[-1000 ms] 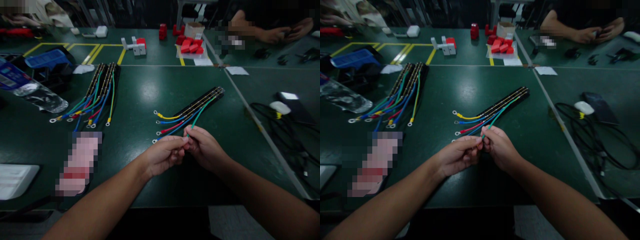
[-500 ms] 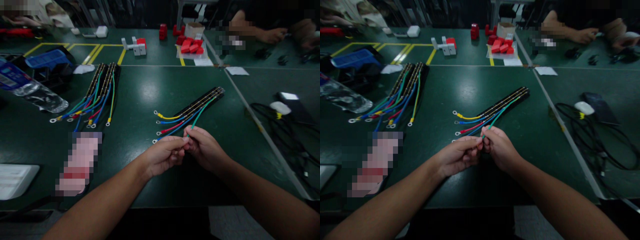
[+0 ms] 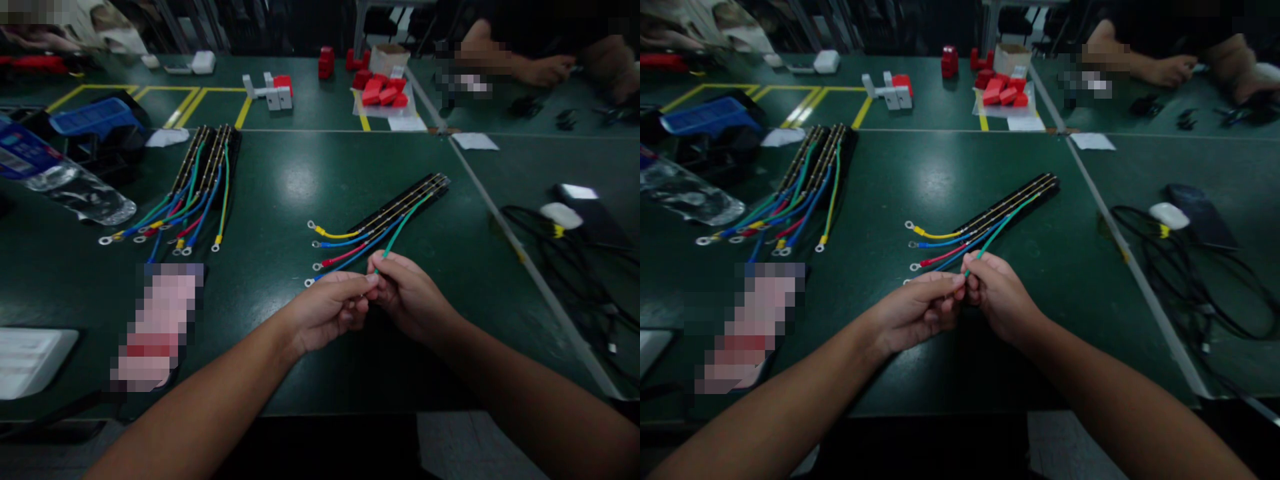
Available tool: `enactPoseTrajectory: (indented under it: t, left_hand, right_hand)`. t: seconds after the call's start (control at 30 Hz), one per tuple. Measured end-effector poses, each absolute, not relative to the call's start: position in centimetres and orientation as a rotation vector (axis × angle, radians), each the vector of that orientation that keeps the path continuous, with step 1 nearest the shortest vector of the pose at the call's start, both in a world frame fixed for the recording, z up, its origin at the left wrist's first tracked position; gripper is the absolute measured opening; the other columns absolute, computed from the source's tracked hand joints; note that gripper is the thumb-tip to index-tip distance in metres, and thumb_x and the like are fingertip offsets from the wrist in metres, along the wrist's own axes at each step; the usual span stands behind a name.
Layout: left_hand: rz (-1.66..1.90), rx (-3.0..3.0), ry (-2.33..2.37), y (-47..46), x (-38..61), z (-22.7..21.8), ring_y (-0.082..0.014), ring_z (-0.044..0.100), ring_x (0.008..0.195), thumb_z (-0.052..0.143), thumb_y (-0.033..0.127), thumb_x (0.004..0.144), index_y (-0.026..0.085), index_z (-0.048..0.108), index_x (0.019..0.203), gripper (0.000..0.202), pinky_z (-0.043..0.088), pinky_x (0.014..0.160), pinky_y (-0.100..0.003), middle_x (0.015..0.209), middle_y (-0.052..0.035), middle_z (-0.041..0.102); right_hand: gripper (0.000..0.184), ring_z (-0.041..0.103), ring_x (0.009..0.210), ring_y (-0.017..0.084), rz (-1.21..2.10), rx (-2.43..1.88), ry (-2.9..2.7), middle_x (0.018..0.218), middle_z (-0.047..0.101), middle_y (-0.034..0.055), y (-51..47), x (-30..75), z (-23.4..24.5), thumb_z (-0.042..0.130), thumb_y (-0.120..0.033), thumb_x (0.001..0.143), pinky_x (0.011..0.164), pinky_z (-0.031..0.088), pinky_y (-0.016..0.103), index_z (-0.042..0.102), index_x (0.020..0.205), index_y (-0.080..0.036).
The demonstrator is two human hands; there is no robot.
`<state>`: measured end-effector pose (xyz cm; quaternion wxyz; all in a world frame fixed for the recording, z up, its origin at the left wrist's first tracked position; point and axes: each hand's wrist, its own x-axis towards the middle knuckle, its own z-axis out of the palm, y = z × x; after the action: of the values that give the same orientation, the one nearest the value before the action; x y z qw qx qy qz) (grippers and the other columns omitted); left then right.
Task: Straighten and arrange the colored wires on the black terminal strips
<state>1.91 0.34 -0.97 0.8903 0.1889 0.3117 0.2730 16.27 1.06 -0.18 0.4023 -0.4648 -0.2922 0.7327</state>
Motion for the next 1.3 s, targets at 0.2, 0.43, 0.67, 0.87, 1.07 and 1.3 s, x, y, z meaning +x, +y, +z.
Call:
enactPoseTrajectory:
  t: [0.2,0.43,0.67,0.87,1.07,1.3]
  left_hand:
    - [0.568,0.405,0.614,0.32,1.89,-1.01,0.001,0.036,0.036,0.059,0.028,0.084,0.011,0.058,0.074,0.02,0.026,0.04,-0.011,0.051,0.0045,0.049]
    - [0.581,0.417,0.575,0.32,1.75,-0.98,-0.0016,0.046,0.04,0.055,0.025,0.086,0.009,0.062,0.079,0.019,0.032,0.04,-0.011,0.057,0.0002,0.057]
    - [0.595,0.394,0.578,0.39,1.83,-0.92,-0.0009,0.046,0.04,0.055,0.02,0.085,0.008,0.063,0.078,0.017,0.032,0.04,-0.011,0.059,-0.0009,0.058]
    - [0.611,0.406,0.634,0.19,1.94,-0.93,0.0022,0.034,0.037,0.063,0.025,0.081,0.01,0.062,0.077,0.015,0.027,0.041,-0.01,0.052,0.0051,0.049]
    - [0.603,0.423,0.612,0.29,1.88,-0.85,-0.0001,0.04,0.039,0.058,0.025,0.084,0.01,0.061,0.074,0.018,0.029,0.04,-0.012,0.054,0.0019,0.053]
    - [0.61,0.431,0.624,0.3,1.93,-1.04,0.0006,0.04,0.039,0.06,0.024,0.083,0.01,0.06,0.075,0.016,0.028,0.041,-0.011,0.055,0.0027,0.053]
  right_hand:
    - [0.023,0.046,0.047,0.006,1.858,-1.168,-0.739,0.051,0.045,-0.0051,1.04,16.24,-0.2,0.063,-0.033,0.077,0.046,0.036,0.017,0.051,0.066,-0.017]
    - [0.023,0.046,0.045,0.007,1.874,-1.1,-0.76,0.051,0.047,-0.0047,0.95,16.32,-0.28,0.06,-0.034,0.08,0.045,0.036,0.018,0.049,0.066,-0.018]
    - [0.024,0.044,0.045,0.007,1.857,-1.129,-0.746,0.05,0.044,-0.0051,0.95,16.23,-0.01,0.062,-0.033,0.077,0.044,0.035,0.019,0.049,0.065,-0.018]
    - [0.023,0.041,0.047,0.007,1.85,-1.143,-0.741,0.051,0.04,-0.0055,0.96,16.18,0.09,0.063,-0.033,0.076,0.046,0.036,0.019,0.05,0.065,-0.018]
    - [0.022,0.044,0.047,0.007,1.864,-1.137,-0.75,0.051,0.043,-0.0049,1.0,16.27,-0.08,0.061,-0.032,0.078,0.045,0.035,0.018,0.051,0.065,-0.017]
    - [0.023,0.044,0.046,0.007,1.853,-1.153,-0.752,0.051,0.043,-0.0049,1.1,16.24,-0.17,0.062,-0.033,0.077,0.045,0.036,0.018,0.051,0.065,-0.018]
